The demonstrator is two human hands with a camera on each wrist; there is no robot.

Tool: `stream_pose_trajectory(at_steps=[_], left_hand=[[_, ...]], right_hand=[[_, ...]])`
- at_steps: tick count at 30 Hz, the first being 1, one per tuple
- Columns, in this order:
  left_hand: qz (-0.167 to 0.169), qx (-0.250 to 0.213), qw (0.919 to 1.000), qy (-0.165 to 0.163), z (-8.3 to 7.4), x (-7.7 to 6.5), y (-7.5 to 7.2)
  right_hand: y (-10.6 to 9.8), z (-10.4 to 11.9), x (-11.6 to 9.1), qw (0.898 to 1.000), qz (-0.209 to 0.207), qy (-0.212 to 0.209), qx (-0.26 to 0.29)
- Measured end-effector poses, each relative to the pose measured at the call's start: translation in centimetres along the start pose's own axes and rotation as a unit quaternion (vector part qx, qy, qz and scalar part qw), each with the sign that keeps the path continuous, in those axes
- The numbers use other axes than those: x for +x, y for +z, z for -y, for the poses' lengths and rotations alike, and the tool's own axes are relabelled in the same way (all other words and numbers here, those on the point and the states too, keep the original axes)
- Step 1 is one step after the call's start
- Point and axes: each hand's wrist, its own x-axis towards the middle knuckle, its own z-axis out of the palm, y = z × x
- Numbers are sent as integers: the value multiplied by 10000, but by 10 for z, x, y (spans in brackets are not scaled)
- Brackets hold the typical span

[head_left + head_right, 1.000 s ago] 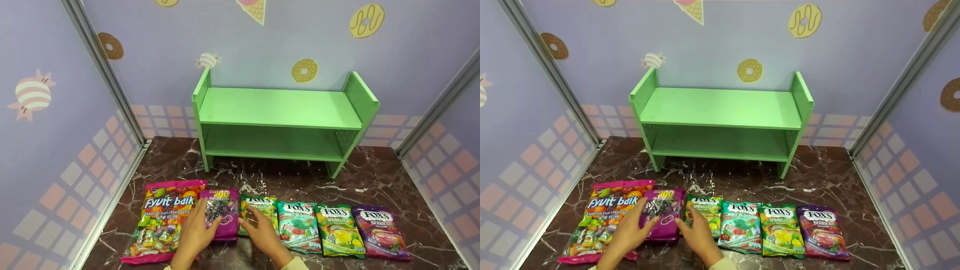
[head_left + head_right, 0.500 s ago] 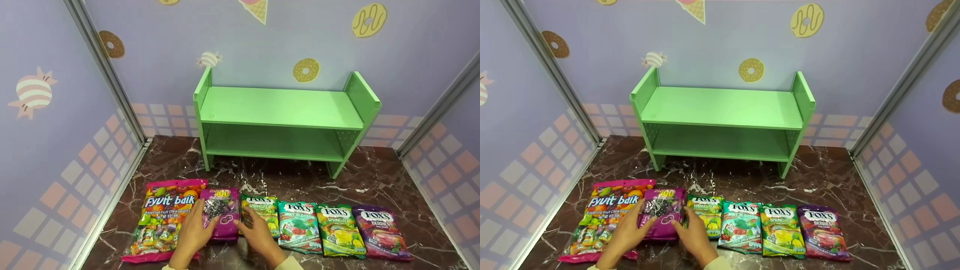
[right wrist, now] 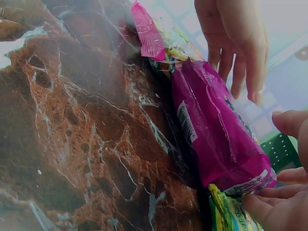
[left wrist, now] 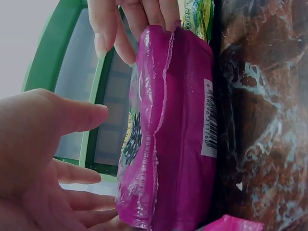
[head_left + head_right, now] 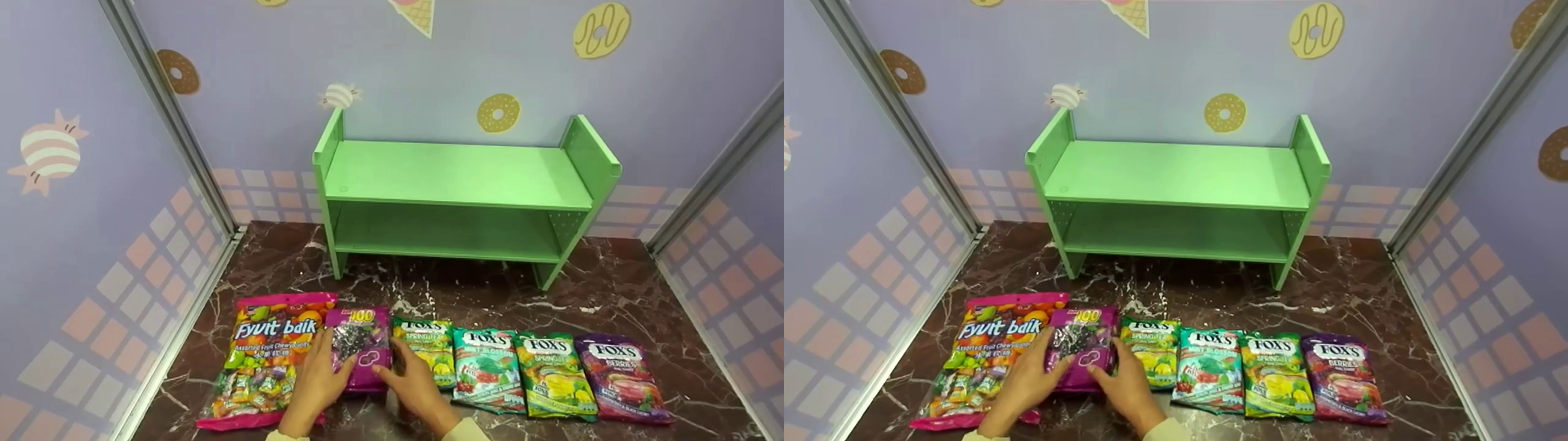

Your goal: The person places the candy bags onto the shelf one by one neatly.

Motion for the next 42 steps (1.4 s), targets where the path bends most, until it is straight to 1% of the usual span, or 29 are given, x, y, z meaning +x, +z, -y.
stream_pose_trajectory(at_steps=[4,9,13,19,27,34,38,42], left_hand=[[85,-29,9999,-112,1,1,2],[104,-40,9998,-137,1,2,3],[123,-26,9998,-127,2,3,4],[100,-54,9999,41,5,4,6],[207,-47,9998,-41,7,9,8],[240,-141,9996,37,8,10,8],[258,-164,9995,62,8,12,9],[254,-144,9996,35,11,14,10]], right_hand=[[2,-1,1,9999,22,33,-161],[3,-3,1,9991,-27,47,-416],[5,-4,2,9991,-46,-13,-415],[8,-6,4,9987,-135,-32,-487],[10,-6,7,9991,-125,-21,-406],[10,-8,10,9989,-81,-16,-472],[10,-10,10,9991,-66,-21,-420],[10,-12,10,9992,-31,39,-386]])
